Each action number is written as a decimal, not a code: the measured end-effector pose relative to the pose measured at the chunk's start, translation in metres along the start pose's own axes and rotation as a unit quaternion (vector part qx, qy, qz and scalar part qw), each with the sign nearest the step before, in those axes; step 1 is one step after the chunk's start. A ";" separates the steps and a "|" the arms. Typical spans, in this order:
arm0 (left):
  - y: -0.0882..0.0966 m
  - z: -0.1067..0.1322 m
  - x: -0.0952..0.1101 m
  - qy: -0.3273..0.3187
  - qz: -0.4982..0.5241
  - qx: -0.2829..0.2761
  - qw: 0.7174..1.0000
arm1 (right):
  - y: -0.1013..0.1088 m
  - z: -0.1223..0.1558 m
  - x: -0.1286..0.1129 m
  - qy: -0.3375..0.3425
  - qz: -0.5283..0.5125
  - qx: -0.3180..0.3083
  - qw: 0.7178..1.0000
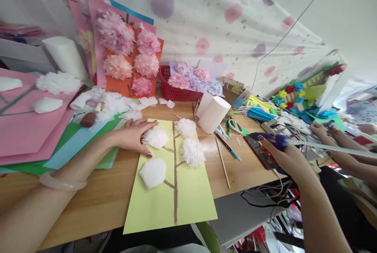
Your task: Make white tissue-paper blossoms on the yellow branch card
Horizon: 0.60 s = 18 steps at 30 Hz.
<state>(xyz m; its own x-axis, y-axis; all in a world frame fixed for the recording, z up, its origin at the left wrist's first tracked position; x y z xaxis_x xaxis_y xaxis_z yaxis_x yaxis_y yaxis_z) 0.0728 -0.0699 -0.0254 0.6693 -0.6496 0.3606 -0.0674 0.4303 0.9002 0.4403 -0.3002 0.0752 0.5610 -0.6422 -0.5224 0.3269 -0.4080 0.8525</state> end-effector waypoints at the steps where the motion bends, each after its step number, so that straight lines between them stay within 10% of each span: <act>1: 0.000 0.000 0.000 -0.003 0.005 0.003 1.000 | -0.001 0.006 -0.010 0.019 -0.031 0.002 0.999; 6: 0.004 -0.001 -0.005 -0.007 0.040 0.016 0.999 | -0.026 0.046 -0.068 0.143 -0.131 0.002 0.981; 12: 0.008 -0.001 -0.014 -0.065 0.073 -0.003 0.995 | -0.098 0.084 -0.144 0.349 -0.093 -0.203 0.910; 18: 0.007 -0.003 -0.020 -0.085 0.110 -0.003 0.990 | -0.150 0.086 -0.177 0.380 -0.009 -0.242 0.893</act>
<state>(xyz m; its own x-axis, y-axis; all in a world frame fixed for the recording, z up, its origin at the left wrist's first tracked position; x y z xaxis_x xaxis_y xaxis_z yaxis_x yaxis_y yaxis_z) 0.0609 -0.0516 -0.0268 0.5051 -0.6347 0.5848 -0.1929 0.5775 0.7933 0.2261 -0.1814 0.0379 0.8465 0.0627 -0.5286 0.5277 0.0326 0.8488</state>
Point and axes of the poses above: each hand's wrist, its own z-axis away from the middle knuckle, its own y-axis out of the back of the hand, x = y × z, the point moved 5 cm from there along -z, towards the middle knuckle, and after that the axes turned 1 degree about z, right-handed, at the moved point
